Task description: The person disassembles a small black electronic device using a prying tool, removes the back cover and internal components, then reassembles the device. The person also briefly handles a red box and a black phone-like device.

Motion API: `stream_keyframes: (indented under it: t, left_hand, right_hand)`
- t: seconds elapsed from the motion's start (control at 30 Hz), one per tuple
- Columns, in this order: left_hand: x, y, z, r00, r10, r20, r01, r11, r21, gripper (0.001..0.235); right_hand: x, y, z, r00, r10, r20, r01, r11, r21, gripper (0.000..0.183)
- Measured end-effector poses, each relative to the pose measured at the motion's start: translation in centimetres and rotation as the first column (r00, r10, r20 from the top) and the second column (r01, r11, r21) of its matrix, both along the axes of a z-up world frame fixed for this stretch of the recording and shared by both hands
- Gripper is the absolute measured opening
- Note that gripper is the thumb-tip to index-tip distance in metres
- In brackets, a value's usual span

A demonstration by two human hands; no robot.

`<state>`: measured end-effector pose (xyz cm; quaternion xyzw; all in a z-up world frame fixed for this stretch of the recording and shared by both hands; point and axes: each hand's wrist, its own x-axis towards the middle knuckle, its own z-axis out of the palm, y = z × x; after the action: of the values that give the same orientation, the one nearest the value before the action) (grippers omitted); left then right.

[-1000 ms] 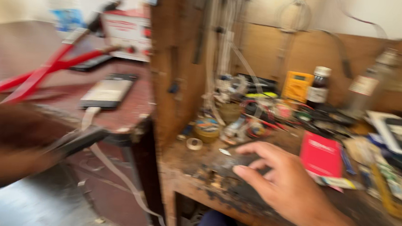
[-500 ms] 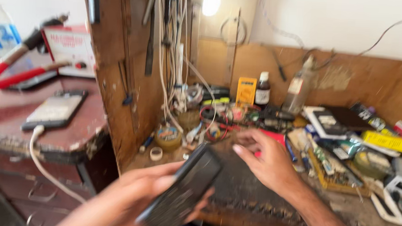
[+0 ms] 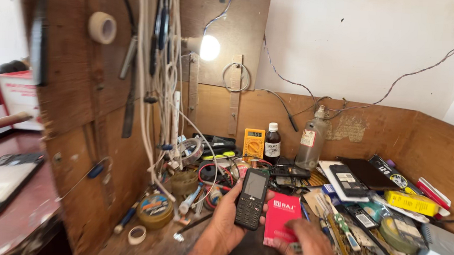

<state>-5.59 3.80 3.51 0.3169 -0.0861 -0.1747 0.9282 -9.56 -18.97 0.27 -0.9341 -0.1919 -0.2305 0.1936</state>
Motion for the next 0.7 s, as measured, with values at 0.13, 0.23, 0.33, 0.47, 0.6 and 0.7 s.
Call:
stream_keyframes:
  t: [0.13,0.23,0.33,0.47,0.6,0.7]
  left_hand:
    - [4.1,-1.9,-0.8,0.999,-0.03,-0.037,0.027,0.998,-0.061,0.052]
    - [6.2,-2.9,-1.7,0.997,-0.057,-0.059,0.052,0.995,-0.083,0.05]
    - [7.7,-3.6,-2.9,0.995,-0.033,-0.095,0.029,0.999,-0.041,0.041]
    - [8.6,-4.0,-3.9,0.996,0.094,0.001,-0.094,0.99,0.106,0.026]
    - [7.9,-4.5,-3.7,0.986,0.151,-0.075,-0.149,0.988,0.029,0.024]
    - [7.4,-3.9,-2.9,0.982,0.125,-0.141,-0.133,0.99,-0.044,0.029]
  right_hand:
    - [2.7,-0.1,-2.0,0.998,-0.02,0.067,0.032,0.983,-0.183,0.07]
    - [3.3,-0.3,-3.2,0.995,-0.082,-0.055,0.074,0.988,-0.132,0.073]
    - [3.3,-0.4,-4.6,0.996,-0.087,-0.013,0.086,0.995,-0.052,0.073]
    - [4.7,-0.9,-6.6,0.975,-0.054,0.216,0.058,0.998,-0.013,0.071]
    - [5.5,-2.5,-8.9,0.989,-0.069,0.133,0.075,0.996,-0.039,0.06]
    - [6.1,-3.8,-9.0,0.994,-0.018,0.111,0.032,0.991,-0.13,0.045]
